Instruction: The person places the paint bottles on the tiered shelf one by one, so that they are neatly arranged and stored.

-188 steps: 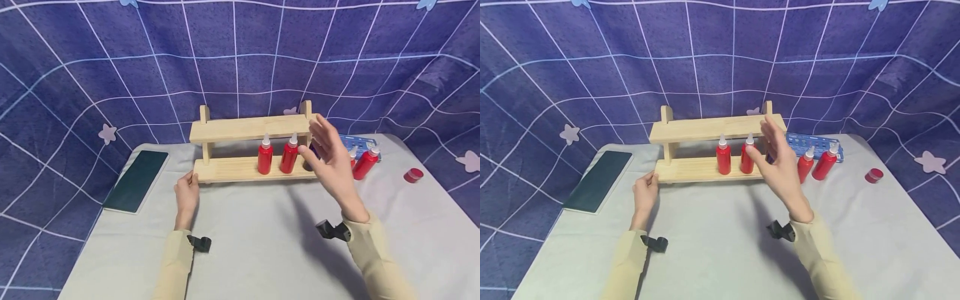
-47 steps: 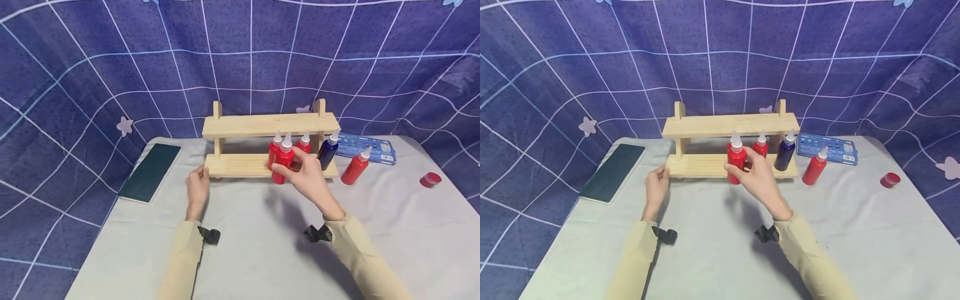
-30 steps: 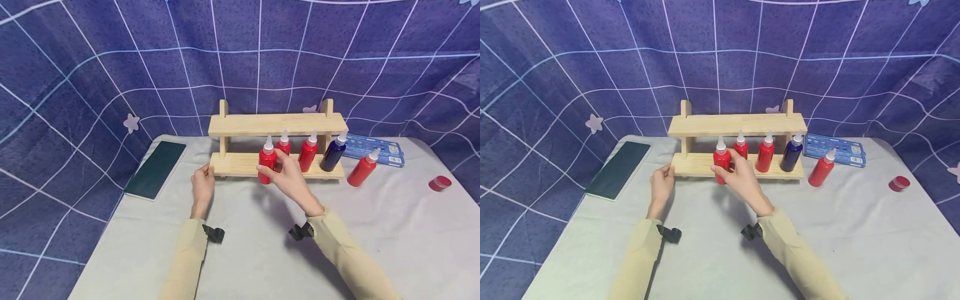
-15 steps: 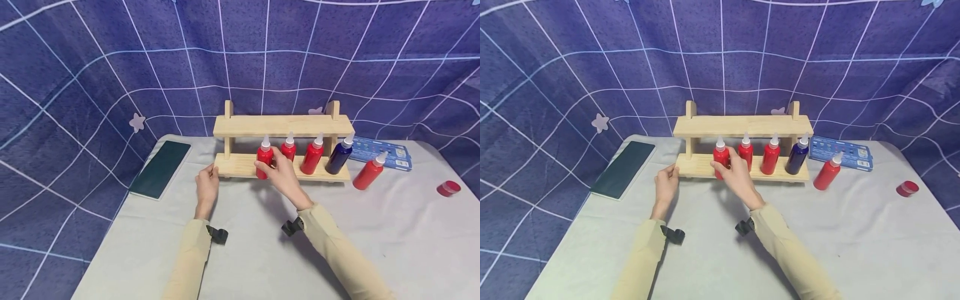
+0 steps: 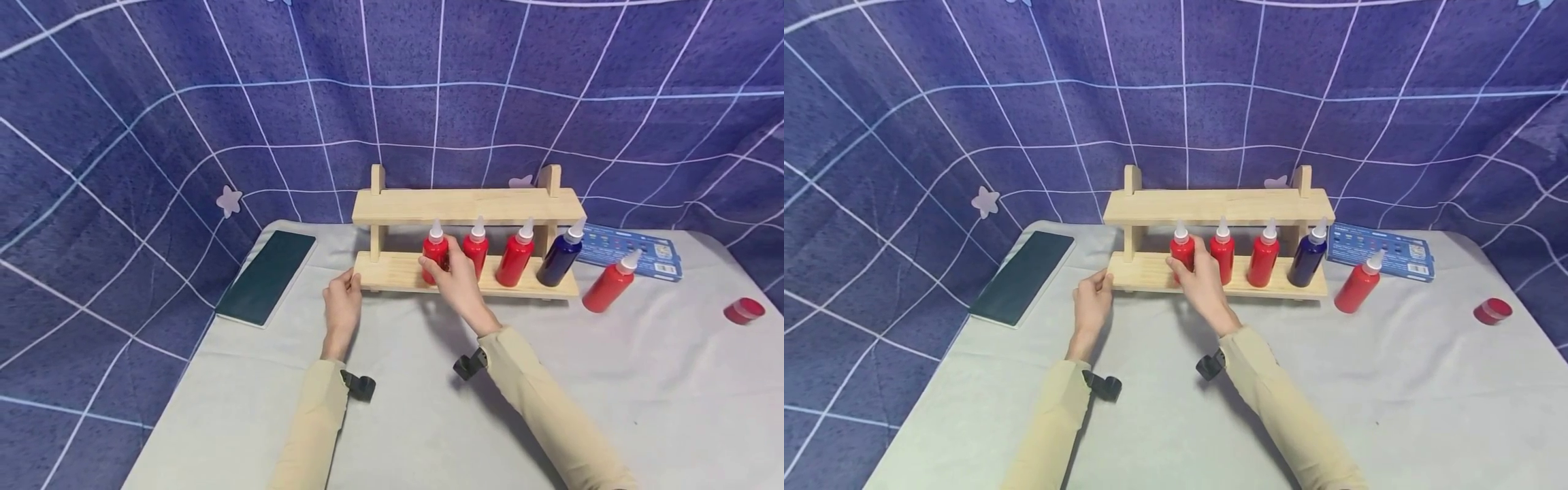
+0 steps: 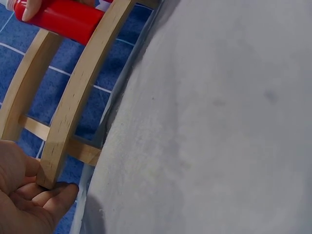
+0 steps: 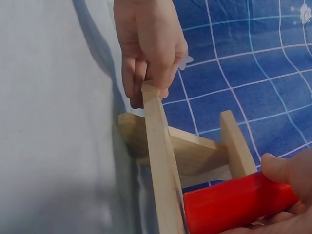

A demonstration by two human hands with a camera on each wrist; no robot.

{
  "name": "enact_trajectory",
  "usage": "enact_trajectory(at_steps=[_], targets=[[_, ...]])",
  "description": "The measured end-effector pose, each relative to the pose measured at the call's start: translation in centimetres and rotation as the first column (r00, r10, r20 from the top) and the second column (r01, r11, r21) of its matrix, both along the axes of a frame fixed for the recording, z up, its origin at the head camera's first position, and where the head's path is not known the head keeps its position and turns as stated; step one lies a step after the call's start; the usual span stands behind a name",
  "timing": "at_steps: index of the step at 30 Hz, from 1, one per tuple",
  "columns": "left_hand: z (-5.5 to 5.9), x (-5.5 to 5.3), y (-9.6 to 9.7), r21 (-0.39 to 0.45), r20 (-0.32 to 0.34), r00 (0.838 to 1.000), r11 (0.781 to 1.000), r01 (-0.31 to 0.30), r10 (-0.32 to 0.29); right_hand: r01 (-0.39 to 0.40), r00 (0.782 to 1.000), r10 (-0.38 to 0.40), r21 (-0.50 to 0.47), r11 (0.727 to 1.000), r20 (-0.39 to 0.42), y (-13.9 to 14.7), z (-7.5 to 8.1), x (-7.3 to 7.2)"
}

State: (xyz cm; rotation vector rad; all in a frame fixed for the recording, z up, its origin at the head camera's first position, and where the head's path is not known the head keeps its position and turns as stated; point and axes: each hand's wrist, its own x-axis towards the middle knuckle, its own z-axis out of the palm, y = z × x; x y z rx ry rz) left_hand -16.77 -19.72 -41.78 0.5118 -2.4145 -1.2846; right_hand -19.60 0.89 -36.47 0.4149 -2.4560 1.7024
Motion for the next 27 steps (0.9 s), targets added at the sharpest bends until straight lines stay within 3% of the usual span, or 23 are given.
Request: enact_trajectory(at_steps=[14,27], targets=[[0.10,0.05,0.26,-0.014,-0.035,0.999,1.000,-0.010,0.009,0.003,1.000,-0.003,0.020,1.000,-0.001,-0.21,-0.29,-0.57],[-0.09,0.10,0.02,0.005,-0.017,1.000,1.000,0.002,-0.002,-0.002,0.999,0.001,0.031,1.000,0.033,-0.52,-0.14,-0.46]])
